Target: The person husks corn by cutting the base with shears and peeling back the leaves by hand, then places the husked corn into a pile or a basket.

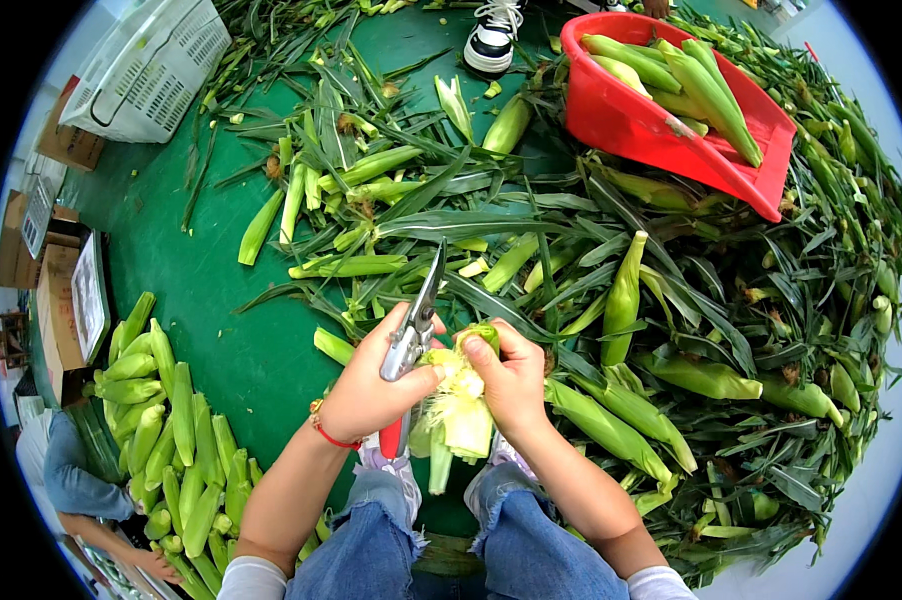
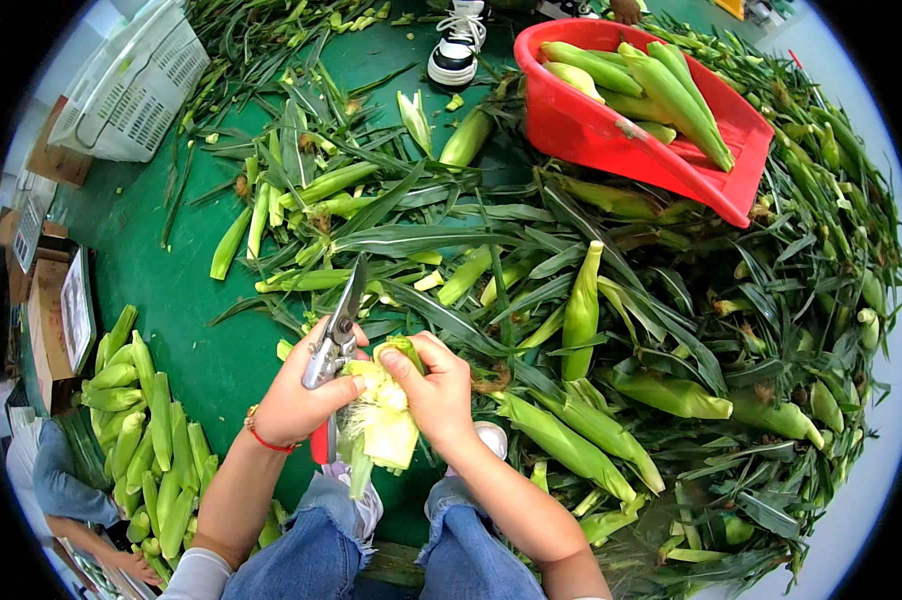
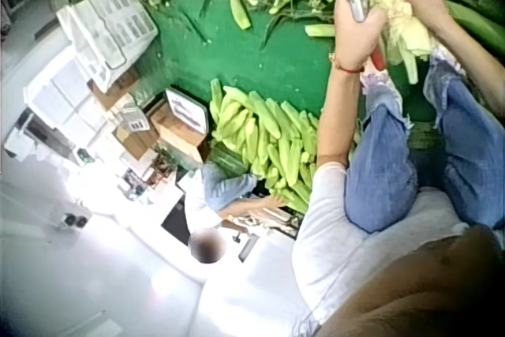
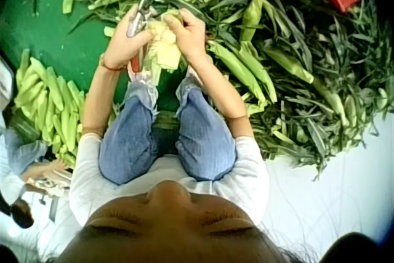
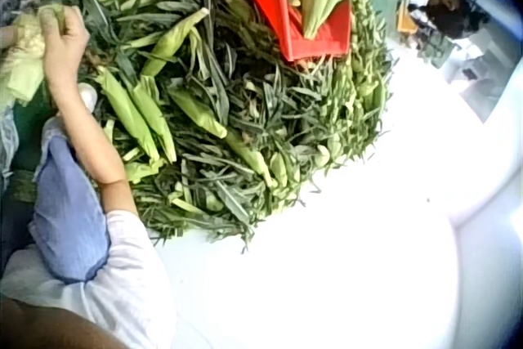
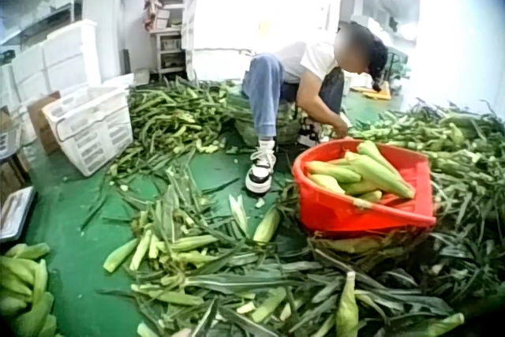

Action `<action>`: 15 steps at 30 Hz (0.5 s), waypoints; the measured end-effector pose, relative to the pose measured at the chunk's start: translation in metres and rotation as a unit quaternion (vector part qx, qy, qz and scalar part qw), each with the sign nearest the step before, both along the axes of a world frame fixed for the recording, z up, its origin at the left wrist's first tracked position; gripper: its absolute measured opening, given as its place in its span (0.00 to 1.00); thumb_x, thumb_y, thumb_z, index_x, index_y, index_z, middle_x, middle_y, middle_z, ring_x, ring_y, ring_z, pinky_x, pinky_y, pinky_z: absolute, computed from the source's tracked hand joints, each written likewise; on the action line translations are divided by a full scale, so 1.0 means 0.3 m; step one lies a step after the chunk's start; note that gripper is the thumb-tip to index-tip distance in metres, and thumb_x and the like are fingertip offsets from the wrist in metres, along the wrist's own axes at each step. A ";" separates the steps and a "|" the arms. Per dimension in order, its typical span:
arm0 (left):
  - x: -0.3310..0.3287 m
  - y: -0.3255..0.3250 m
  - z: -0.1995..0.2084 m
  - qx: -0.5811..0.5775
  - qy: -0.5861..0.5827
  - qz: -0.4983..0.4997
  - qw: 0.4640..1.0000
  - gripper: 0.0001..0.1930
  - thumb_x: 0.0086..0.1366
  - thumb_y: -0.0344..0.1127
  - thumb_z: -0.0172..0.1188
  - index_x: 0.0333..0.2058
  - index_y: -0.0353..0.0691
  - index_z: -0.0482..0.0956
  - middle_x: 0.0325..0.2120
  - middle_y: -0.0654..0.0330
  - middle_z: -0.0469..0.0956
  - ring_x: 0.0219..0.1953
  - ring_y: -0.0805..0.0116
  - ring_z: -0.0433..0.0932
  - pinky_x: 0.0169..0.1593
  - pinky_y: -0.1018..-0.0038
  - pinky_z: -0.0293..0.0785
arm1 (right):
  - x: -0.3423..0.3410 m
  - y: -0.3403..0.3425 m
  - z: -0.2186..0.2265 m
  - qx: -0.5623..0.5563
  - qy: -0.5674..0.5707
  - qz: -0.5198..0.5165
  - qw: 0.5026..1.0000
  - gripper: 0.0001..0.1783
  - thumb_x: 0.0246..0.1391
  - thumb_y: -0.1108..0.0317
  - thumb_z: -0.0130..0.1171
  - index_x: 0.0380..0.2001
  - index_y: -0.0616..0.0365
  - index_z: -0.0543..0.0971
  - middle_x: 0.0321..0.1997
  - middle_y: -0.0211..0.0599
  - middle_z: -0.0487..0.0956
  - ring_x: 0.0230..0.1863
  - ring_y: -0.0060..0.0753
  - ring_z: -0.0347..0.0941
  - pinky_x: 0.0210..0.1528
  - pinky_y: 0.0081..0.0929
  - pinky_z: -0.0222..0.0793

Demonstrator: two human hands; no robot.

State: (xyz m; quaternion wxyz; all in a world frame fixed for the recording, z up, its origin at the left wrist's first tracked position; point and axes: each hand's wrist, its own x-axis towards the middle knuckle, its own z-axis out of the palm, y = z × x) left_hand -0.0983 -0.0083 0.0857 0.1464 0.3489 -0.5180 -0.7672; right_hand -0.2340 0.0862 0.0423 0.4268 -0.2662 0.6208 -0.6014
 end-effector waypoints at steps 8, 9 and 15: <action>0.002 0.095 -0.014 0.165 0.151 0.014 0.975 0.25 0.52 0.26 0.60 0.49 0.38 0.63 0.37 0.62 0.73 0.42 0.76 0.72 0.47 0.76 0.70 | -0.049 0.019 -0.081 -0.216 -0.385 0.042 0.896 0.24 0.50 0.45 0.59 0.20 0.55 0.71 0.19 0.28 0.66 0.27 0.29 0.63 0.42 0.33 0.63; 0.009 0.104 -0.017 0.187 0.175 0.008 0.967 0.26 0.51 0.27 0.61 0.49 0.38 0.63 0.36 0.62 0.73 0.41 0.76 0.72 0.46 0.76 0.69 | -0.039 0.024 -0.076 -0.225 -0.415 0.029 0.881 0.26 0.49 0.43 0.59 0.18 0.53 0.68 0.17 0.28 0.61 0.24 0.27 0.58 0.41 0.33 0.62; 0.052 0.097 -0.037 0.263 0.259 0.009 0.929 0.27 0.49 0.30 0.61 0.49 0.38 0.63 0.34 0.59 0.74 0.35 0.72 0.74 0.36 0.75 0.73 | -0.024 0.030 -0.041 -0.255 -0.441 0.076 0.857 0.26 0.50 0.41 0.58 0.21 0.54 0.71 0.22 0.30 0.65 0.30 0.29 0.62 0.48 0.37 0.62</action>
